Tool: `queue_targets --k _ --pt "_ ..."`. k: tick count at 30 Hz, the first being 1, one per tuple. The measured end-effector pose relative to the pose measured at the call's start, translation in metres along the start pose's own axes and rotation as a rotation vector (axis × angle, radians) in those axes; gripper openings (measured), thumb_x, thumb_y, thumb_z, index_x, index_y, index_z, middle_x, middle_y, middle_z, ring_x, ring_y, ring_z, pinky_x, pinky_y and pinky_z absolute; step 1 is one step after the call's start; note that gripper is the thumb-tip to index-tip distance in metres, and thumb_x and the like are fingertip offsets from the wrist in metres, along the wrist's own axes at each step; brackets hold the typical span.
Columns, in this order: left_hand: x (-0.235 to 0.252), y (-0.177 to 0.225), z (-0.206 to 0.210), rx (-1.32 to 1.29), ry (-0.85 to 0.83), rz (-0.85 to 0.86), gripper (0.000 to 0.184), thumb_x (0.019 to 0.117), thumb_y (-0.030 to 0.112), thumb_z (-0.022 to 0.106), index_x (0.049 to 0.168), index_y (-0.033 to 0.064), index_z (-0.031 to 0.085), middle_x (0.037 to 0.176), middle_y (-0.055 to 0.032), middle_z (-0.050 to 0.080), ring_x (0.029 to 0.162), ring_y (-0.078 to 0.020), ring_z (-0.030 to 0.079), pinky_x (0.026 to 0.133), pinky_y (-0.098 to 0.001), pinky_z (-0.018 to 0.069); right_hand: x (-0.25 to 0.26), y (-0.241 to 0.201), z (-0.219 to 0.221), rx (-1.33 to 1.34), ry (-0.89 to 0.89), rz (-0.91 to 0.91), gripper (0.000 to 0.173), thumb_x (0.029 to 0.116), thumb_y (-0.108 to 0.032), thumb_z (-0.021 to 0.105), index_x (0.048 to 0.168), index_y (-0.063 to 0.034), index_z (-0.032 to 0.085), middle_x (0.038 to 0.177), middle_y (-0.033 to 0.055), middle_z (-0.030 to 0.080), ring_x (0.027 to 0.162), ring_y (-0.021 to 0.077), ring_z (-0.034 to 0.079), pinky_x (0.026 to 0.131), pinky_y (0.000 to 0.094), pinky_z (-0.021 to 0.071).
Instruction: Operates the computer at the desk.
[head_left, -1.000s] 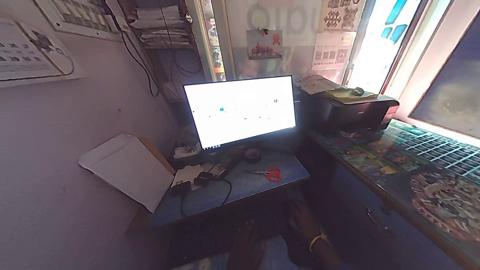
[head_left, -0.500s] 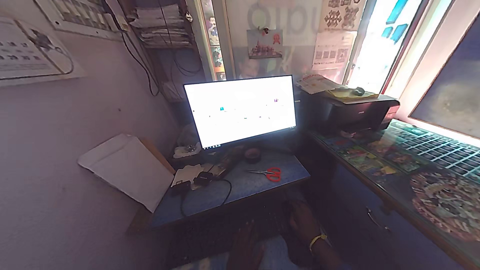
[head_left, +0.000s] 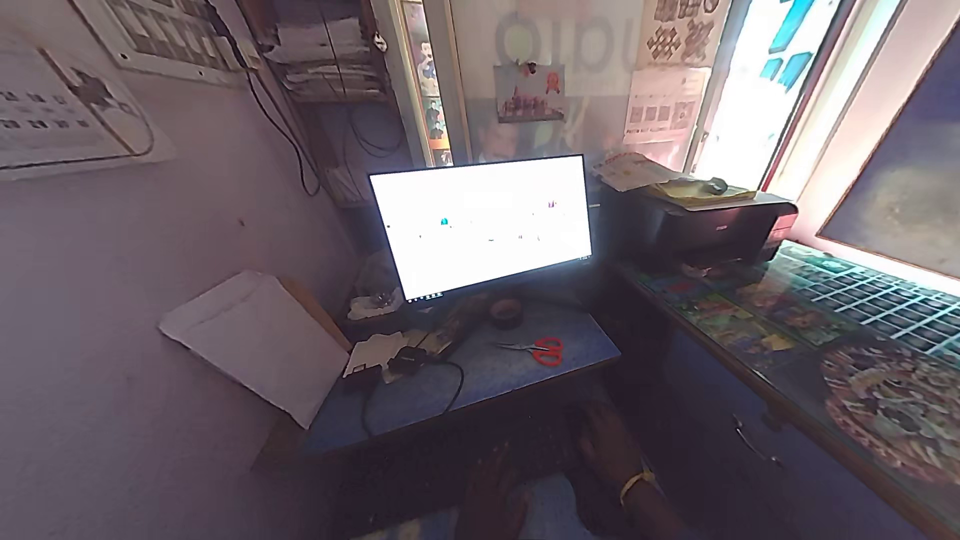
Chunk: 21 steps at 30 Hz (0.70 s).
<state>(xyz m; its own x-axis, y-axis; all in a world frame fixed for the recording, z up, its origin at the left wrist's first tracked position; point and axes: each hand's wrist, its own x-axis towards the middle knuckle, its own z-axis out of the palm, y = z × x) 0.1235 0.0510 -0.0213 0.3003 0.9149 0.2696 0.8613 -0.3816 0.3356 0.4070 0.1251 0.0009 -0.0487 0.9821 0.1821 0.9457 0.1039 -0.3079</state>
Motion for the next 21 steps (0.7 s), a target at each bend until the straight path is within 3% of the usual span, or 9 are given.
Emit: queue_targets --k 3,6,9,12,15,21 --pt "0.0 0.0 0.0 0.001 0.004 0.004 0.055 0.1023 0.056 0.047 0.134 0.0162 0.068 0.16 -0.0111 0.043 0.151 -0.0309 0.036 0.124 -0.0535 0.0263 0.001 0.001 0.0 -0.024 -0.066 -0.034 0.056 0.0988 -0.038 0.053 0.151 -0.0158 0.053 0.157 0.0108 0.048 0.147 0.0286 0.043 0.12 0.0465 0.0366" --pt "-0.005 0.002 -0.002 -0.05 0.071 0.002 0.053 0.1013 0.054 0.05 0.13 0.0152 0.07 0.158 -0.0107 0.046 0.149 -0.0305 0.039 0.123 -0.0534 0.0281 0.001 -0.004 -0.005 -0.003 -0.076 -0.083 0.056 0.0983 -0.037 0.056 0.151 -0.0164 0.053 0.157 0.0087 0.048 0.147 0.0266 0.043 0.121 0.045 0.0358" --pt "-0.008 0.009 -0.014 -0.13 0.049 -0.079 0.053 0.0982 0.053 0.057 0.13 0.0122 0.07 0.155 -0.013 0.049 0.148 -0.0325 0.04 0.122 -0.0538 0.0298 -0.003 -0.01 -0.013 0.019 -0.095 -0.042 0.061 0.094 -0.038 0.063 0.149 -0.0138 0.054 0.153 0.0132 0.052 0.144 0.0309 0.046 0.12 0.049 0.0376" --pt "-0.005 0.007 -0.011 -0.082 0.023 -0.092 0.056 0.0975 0.056 0.055 0.131 0.0128 0.069 0.155 -0.0102 0.049 0.148 -0.0304 0.04 0.122 -0.0509 0.0307 -0.006 -0.013 -0.017 0.029 -0.042 -0.065 0.063 0.0894 -0.037 0.067 0.146 -0.0114 0.057 0.15 0.0173 0.054 0.141 0.0358 0.049 0.118 0.0523 0.0393" --pt "-0.005 0.004 -0.005 -0.051 0.028 -0.045 0.057 0.1017 0.056 0.047 0.136 0.0137 0.065 0.16 -0.0068 0.044 0.152 -0.0264 0.034 0.125 -0.0499 0.0253 -0.006 -0.006 -0.008 0.043 0.051 -0.114 0.062 0.0846 -0.033 0.068 0.142 -0.012 0.061 0.147 0.0161 0.057 0.138 0.0361 0.052 0.116 0.0531 0.0415" --pt "-0.005 0.002 -0.006 -0.077 0.071 -0.003 0.053 0.1016 0.053 0.05 0.133 0.0142 0.068 0.159 -0.0088 0.046 0.151 -0.028 0.036 0.124 -0.0521 0.0271 -0.007 -0.015 -0.016 0.01 -0.05 0.03 0.054 0.0968 -0.031 0.062 0.145 -0.0078 0.057 0.15 0.0224 0.052 0.141 0.0404 0.048 0.117 0.0543 0.039"
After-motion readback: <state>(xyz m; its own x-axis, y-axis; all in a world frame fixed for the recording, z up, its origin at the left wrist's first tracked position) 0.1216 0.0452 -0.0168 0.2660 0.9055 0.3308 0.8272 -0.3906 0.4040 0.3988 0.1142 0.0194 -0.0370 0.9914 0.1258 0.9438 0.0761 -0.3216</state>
